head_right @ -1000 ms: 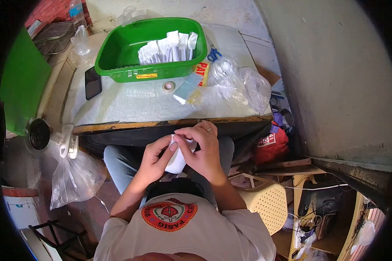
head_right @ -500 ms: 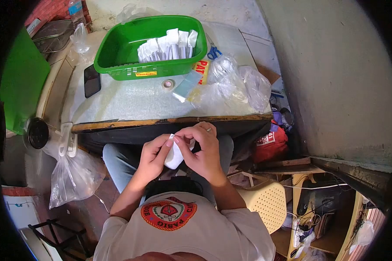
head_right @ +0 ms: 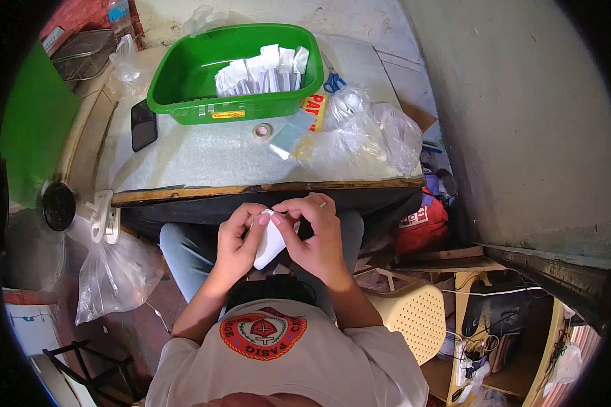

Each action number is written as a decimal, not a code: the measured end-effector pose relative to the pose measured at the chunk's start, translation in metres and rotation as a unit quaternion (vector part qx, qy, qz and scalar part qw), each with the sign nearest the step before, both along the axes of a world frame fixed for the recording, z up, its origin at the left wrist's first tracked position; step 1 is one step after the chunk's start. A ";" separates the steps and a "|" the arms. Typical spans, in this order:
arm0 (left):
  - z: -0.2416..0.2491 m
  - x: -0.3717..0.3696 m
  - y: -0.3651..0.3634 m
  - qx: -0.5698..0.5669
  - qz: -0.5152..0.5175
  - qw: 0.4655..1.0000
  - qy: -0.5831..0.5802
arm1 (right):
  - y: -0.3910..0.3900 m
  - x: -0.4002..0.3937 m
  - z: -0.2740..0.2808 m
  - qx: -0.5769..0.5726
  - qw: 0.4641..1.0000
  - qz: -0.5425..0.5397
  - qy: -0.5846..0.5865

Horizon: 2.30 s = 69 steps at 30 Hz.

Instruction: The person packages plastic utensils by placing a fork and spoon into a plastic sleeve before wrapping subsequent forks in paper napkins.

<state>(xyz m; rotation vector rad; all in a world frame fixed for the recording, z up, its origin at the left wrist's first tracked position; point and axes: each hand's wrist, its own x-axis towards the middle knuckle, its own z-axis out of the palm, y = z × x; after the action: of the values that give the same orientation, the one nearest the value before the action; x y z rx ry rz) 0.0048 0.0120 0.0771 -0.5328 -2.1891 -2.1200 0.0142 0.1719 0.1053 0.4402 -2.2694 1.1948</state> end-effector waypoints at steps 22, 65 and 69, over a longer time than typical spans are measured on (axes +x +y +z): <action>-0.009 0.000 0.003 -0.005 0.042 0.997 0.070 | 0.003 0.004 0.004 -0.002 0.993 -0.006 -0.118; -0.004 -0.006 0.004 0.037 0.025 0.998 0.040 | -0.003 0.000 -0.005 -0.072 0.995 0.009 -0.069; -0.006 -0.005 0.003 0.045 0.026 0.998 0.025 | -0.004 0.000 -0.005 -0.062 0.996 -0.002 -0.067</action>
<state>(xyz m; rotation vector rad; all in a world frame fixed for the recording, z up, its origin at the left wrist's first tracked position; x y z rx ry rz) -0.0007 0.0149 0.0715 -0.5092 -2.0477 -2.1426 0.0138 0.1681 0.1005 0.3159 -2.2894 1.3915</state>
